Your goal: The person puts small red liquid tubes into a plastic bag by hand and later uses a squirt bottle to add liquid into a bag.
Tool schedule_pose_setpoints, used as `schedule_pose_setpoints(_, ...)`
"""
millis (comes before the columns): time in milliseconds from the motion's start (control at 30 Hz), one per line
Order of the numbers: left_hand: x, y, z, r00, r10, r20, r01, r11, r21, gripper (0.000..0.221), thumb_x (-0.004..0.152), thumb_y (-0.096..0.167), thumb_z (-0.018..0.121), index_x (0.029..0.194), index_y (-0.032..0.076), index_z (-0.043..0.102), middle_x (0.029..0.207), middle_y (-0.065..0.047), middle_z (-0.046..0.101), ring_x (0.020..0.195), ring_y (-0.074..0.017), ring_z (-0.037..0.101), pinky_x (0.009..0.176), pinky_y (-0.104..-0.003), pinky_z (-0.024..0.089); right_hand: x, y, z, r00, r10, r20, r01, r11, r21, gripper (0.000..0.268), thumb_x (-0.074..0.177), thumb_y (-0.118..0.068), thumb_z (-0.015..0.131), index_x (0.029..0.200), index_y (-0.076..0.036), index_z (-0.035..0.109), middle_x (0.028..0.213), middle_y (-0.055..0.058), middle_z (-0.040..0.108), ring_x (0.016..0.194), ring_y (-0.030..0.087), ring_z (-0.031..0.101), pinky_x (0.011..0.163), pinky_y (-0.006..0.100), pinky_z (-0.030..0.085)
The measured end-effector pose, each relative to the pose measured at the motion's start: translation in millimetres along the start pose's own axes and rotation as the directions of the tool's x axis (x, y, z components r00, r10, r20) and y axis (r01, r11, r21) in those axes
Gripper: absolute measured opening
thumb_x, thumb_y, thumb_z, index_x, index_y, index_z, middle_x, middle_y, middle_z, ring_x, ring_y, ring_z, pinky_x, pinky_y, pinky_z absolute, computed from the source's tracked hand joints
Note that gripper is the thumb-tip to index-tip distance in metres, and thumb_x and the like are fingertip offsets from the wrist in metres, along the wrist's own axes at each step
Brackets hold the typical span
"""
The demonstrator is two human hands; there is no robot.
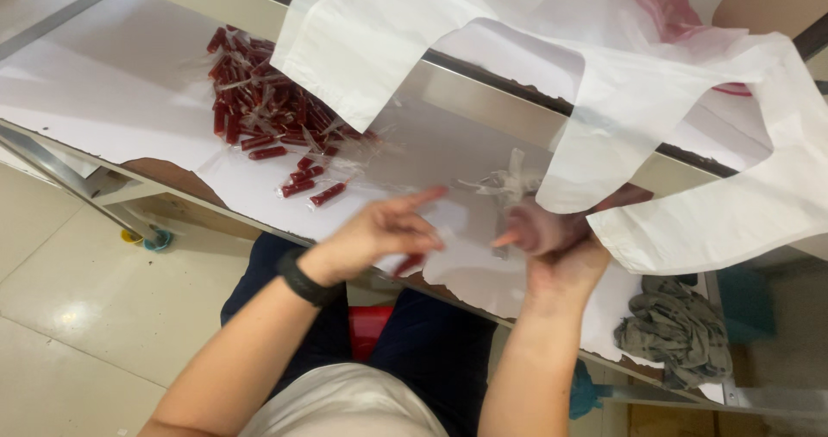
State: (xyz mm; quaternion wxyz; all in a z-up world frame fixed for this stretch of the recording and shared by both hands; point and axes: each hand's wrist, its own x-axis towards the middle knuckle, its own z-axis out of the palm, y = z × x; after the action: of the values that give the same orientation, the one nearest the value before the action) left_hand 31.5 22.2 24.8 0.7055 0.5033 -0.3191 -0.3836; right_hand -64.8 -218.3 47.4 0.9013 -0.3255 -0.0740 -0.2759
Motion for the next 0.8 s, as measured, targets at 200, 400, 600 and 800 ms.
schedule_pose_setpoints(200,-0.3,-6.0,-52.4,0.938,0.074,-0.338,0.172,0.748,0.641,0.075,0.086,0.024,0.072,0.156,0.017,0.047,0.102,-0.008,0.081,0.072,-0.0209,0.067,0.066,-0.033,0.056,-19.0,-21.8,-69.9,0.818,0.340,-0.464,0.078,0.733,0.676,0.060,0.089,-0.029,0.078,0.134,0.005,0.056,0.129,0.024,0.061,0.120,0.041,0.062,0.094,0.049,0.058)
schedule_pose_setpoints(400,71.9,-57.0,-35.8,0.920,0.336,-0.203,0.119,0.254,0.960,0.050,0.088,0.036,0.072,0.130,0.009,0.064,0.122,-0.018,0.068,0.114,-0.0376,0.061,0.094,-0.047,0.050,-22.7,-31.2,-116.3,0.780,0.446,-0.439,0.304,0.343,0.889,0.052,0.088,-0.027,0.078,0.121,0.008,0.059,0.127,0.022,0.044,0.121,0.047,0.058,0.094,0.052,0.055)
schedule_pose_setpoints(600,183.3,-113.2,4.9,0.876,0.481,0.031,-0.070,0.063,0.996,0.022,0.091,0.017,0.061,0.107,0.005,0.070,0.115,-0.015,0.070,0.111,-0.0362,0.063,0.094,-0.046,0.053,-22.6,-31.2,-153.1,0.943,0.281,-0.178,0.016,0.498,0.867,0.045,0.092,-0.032,0.074,0.122,0.000,0.062,0.120,0.018,0.058,0.112,0.035,0.058,0.086,0.047,0.059)
schedule_pose_setpoints(800,209.7,-110.7,1.7,0.936,0.332,-0.116,-0.039,0.426,0.904,0.038,0.091,0.041,0.066,0.110,0.009,0.073,0.106,-0.015,0.074,0.097,-0.0335,0.070,0.083,-0.043,0.054,-66.3,-4.0,-109.1,0.791,0.206,-0.576,0.204,0.799,0.566,0.077,0.097,-0.055,0.060,0.135,0.011,0.049,0.130,0.024,0.064,0.121,0.037,0.063,0.098,0.048,0.057)
